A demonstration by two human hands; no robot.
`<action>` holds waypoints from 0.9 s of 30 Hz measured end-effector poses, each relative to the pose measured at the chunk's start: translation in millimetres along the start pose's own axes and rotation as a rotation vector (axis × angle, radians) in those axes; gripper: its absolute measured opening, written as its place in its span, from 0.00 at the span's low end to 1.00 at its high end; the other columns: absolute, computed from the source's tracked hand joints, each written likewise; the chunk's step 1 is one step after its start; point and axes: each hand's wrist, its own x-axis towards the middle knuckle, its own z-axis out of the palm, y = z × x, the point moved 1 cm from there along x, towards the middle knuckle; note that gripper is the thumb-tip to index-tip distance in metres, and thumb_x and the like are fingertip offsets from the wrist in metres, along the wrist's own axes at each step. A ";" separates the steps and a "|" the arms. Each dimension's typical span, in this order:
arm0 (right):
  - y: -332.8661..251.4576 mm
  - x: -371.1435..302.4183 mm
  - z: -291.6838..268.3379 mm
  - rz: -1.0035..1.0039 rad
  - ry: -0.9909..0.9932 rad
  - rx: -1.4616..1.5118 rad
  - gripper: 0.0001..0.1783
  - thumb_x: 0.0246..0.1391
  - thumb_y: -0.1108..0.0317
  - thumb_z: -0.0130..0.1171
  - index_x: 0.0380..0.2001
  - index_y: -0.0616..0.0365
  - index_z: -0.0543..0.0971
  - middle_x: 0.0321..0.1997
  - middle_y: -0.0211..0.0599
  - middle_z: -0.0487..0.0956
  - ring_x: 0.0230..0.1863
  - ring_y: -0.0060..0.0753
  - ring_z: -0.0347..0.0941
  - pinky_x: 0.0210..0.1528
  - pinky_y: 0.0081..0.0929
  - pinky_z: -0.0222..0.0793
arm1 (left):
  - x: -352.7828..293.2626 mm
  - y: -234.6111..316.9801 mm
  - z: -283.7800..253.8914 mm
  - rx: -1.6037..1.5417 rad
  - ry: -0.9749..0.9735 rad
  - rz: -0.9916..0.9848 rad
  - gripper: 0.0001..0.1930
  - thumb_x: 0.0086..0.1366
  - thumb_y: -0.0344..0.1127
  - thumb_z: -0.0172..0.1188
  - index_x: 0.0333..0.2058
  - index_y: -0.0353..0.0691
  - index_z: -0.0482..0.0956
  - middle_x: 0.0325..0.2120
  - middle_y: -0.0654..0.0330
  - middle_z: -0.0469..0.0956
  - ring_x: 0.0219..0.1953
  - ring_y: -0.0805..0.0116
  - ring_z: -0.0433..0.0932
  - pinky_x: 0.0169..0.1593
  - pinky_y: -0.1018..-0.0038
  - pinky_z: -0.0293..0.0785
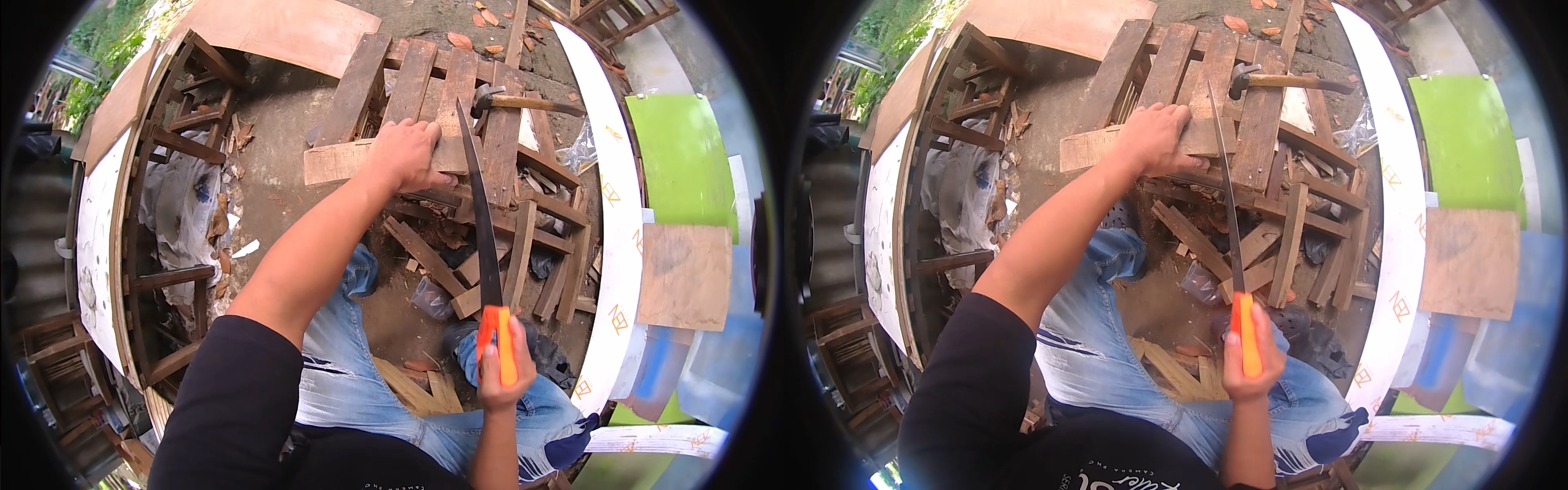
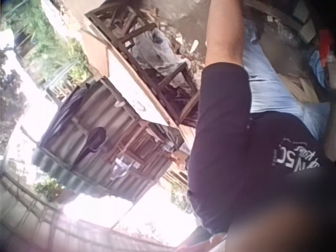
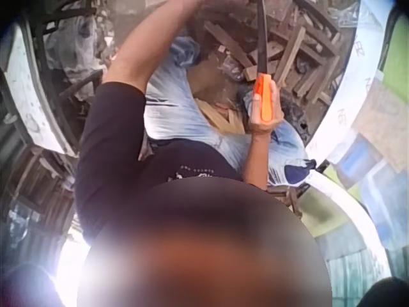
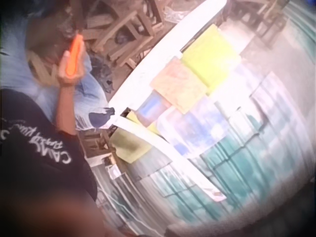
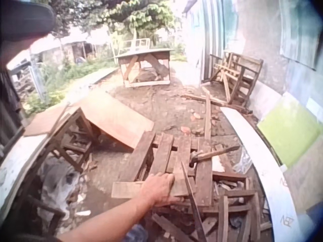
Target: The person uses a hand saw to cut a small wooden plank resting on a wooden pallet. The left hand holds the plank steady while the right hand moves the saw back and forth. The cut is not completed within the clip.
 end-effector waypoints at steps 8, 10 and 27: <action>2.5 62.4 28.1 -0.039 0.023 0.003 0.25 0.56 0.77 0.60 0.58 0.72 0.75 0.54 0.52 0.82 0.51 0.34 0.80 0.56 0.29 0.74 | -1.8 -2.6 2.7 0.003 0.010 0.039 0.41 0.50 0.71 0.67 0.45 0.37 0.73 0.47 0.52 0.79 0.54 0.53 0.75 0.57 0.58 0.69; 8.9 112.0 53.5 -0.134 -0.003 0.022 0.24 0.58 0.77 0.59 0.59 0.70 0.75 0.56 0.50 0.81 0.54 0.33 0.78 0.57 0.27 0.72 | -1.2 -0.4 -0.2 -0.004 -0.007 0.035 0.42 0.49 0.72 0.67 0.45 0.37 0.73 0.47 0.52 0.79 0.55 0.53 0.75 0.57 0.59 0.69; 5.2 97.0 51.4 -0.132 0.018 -0.007 0.25 0.57 0.77 0.61 0.59 0.68 0.76 0.55 0.49 0.82 0.54 0.34 0.79 0.58 0.27 0.72 | -1.3 -1.1 0.1 0.005 0.006 0.033 0.40 0.50 0.70 0.69 0.46 0.38 0.73 0.47 0.52 0.80 0.55 0.54 0.76 0.57 0.59 0.70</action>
